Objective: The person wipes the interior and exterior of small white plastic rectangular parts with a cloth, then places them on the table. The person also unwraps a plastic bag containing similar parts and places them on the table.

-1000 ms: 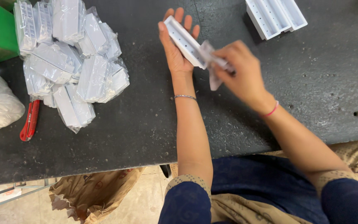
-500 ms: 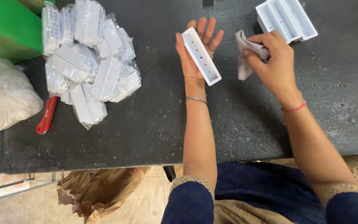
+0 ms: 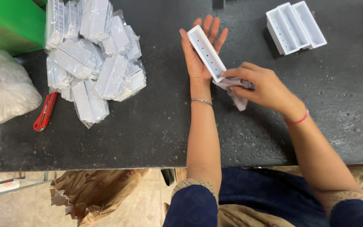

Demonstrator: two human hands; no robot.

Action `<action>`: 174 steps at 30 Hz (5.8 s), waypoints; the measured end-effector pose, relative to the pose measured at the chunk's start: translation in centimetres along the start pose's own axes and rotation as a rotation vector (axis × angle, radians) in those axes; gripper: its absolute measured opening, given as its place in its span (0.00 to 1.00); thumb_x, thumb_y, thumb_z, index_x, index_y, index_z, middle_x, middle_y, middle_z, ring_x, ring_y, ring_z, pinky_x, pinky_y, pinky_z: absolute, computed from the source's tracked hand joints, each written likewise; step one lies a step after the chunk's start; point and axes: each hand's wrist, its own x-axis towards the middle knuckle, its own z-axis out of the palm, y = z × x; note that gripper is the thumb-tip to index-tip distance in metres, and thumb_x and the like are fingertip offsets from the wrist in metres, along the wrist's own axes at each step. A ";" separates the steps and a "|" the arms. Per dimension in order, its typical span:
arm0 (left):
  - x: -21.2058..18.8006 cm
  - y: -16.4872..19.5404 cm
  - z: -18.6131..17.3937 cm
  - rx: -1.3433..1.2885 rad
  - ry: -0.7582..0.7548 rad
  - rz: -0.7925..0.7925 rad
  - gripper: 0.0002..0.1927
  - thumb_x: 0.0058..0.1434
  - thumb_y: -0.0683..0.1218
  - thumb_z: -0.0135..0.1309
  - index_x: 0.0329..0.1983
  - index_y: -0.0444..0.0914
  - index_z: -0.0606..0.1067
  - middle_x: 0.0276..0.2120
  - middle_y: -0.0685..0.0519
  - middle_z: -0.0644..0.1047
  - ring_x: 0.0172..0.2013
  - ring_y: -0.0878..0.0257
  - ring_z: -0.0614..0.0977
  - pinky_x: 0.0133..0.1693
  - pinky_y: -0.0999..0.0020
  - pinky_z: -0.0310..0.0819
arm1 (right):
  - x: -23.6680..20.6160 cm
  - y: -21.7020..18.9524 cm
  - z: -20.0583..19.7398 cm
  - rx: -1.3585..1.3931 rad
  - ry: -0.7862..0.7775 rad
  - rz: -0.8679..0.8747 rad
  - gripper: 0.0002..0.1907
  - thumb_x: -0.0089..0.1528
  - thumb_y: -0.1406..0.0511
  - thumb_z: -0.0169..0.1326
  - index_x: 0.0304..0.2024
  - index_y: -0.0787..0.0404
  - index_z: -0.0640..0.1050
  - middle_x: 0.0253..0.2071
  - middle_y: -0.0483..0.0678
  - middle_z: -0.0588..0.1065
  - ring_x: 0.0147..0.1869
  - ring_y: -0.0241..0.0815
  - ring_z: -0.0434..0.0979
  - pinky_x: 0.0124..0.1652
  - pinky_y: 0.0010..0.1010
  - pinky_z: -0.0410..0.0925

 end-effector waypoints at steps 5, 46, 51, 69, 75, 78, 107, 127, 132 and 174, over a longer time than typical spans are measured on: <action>0.2 -0.3 0.5 0.010 0.024 -0.020 0.35 0.74 0.69 0.45 0.63 0.35 0.69 0.61 0.40 0.73 0.65 0.46 0.72 0.66 0.40 0.68 | 0.3 -0.1 1.0 -0.052 0.087 -0.005 0.21 0.58 0.69 0.62 0.54 0.54 0.80 0.39 0.47 0.74 0.40 0.45 0.79 0.41 0.33 0.72; -3.3 -8.8 8.3 1.462 -0.088 0.135 0.23 0.76 0.61 0.36 0.38 0.38 0.69 0.27 0.48 0.76 0.28 0.53 0.79 0.33 0.57 0.71 | -0.4 4.5 -1.4 0.078 0.822 0.076 0.09 0.68 0.73 0.61 0.50 0.68 0.78 0.44 0.42 0.73 0.46 0.29 0.70 0.44 0.22 0.66; -3.5 -8.9 8.6 1.515 -0.126 0.192 0.22 0.76 0.61 0.36 0.40 0.39 0.69 0.29 0.48 0.78 0.31 0.49 0.82 0.34 0.54 0.73 | -0.4 4.9 -2.2 0.228 0.834 0.199 0.08 0.67 0.71 0.60 0.48 0.65 0.77 0.41 0.40 0.74 0.42 0.26 0.71 0.41 0.19 0.67; -3.5 -8.6 8.0 1.577 -0.101 0.223 0.21 0.76 0.60 0.37 0.41 0.39 0.69 0.29 0.45 0.78 0.34 0.43 0.82 0.34 0.50 0.71 | -0.2 4.1 -1.6 0.039 0.811 0.102 0.07 0.66 0.74 0.61 0.45 0.66 0.77 0.41 0.42 0.72 0.44 0.29 0.69 0.43 0.22 0.65; -3.5 -8.9 7.7 1.540 -0.092 0.145 0.22 0.75 0.60 0.37 0.40 0.38 0.68 0.28 0.46 0.77 0.30 0.45 0.81 0.33 0.53 0.71 | -0.3 4.0 -1.5 -0.009 0.815 0.045 0.07 0.66 0.74 0.61 0.44 0.66 0.76 0.42 0.43 0.71 0.45 0.30 0.70 0.44 0.24 0.66; -3.4 -9.0 6.7 1.517 -0.120 0.204 0.22 0.77 0.60 0.37 0.40 0.38 0.68 0.31 0.45 0.77 0.34 0.46 0.80 0.35 0.53 0.71 | -0.2 4.5 -1.5 0.044 0.814 0.158 0.07 0.65 0.72 0.62 0.44 0.65 0.77 0.39 0.43 0.72 0.41 0.29 0.69 0.41 0.24 0.66; 2.2 -0.8 -3.0 0.355 0.466 -0.030 0.41 0.63 0.75 0.42 0.41 0.32 0.77 0.28 0.47 0.78 0.27 0.56 0.80 0.32 0.59 0.78 | -0.7 2.0 -2.9 0.195 -0.082 0.151 0.22 0.58 0.72 0.63 0.56 0.62 0.79 0.49 0.43 0.78 0.53 0.33 0.78 0.52 0.26 0.71; 2.1 -0.4 -3.9 0.732 0.497 0.186 0.33 0.73 0.63 0.41 0.63 0.30 0.68 0.55 0.38 0.73 0.52 0.50 0.77 0.54 0.57 0.72 | 6.7 2.4 2.0 -0.183 0.039 -0.113 0.16 0.56 0.71 0.62 0.48 0.60 0.79 0.40 0.51 0.75 0.41 0.50 0.79 0.41 0.35 0.71; 1.2 -0.7 -1.4 1.288 0.555 0.650 0.28 0.75 0.53 0.47 0.69 0.28 0.62 0.65 0.37 0.62 0.64 0.46 0.71 0.64 0.55 0.65 | 10.8 6.2 2.7 -0.241 0.137 -0.083 0.15 0.56 0.70 0.63 0.46 0.61 0.79 0.40 0.53 0.74 0.42 0.56 0.78 0.41 0.41 0.70; -0.6 -5.4 1.1 2.140 0.162 0.420 0.14 0.64 0.53 0.61 0.47 0.40 0.78 0.42 0.52 0.82 0.47 0.53 0.79 0.51 0.56 0.72 | -3.6 17.1 -6.7 1.396 0.819 0.187 0.14 0.72 0.62 0.50 0.59 0.58 0.72 0.50 0.43 0.78 0.52 0.35 0.79 0.52 0.31 0.76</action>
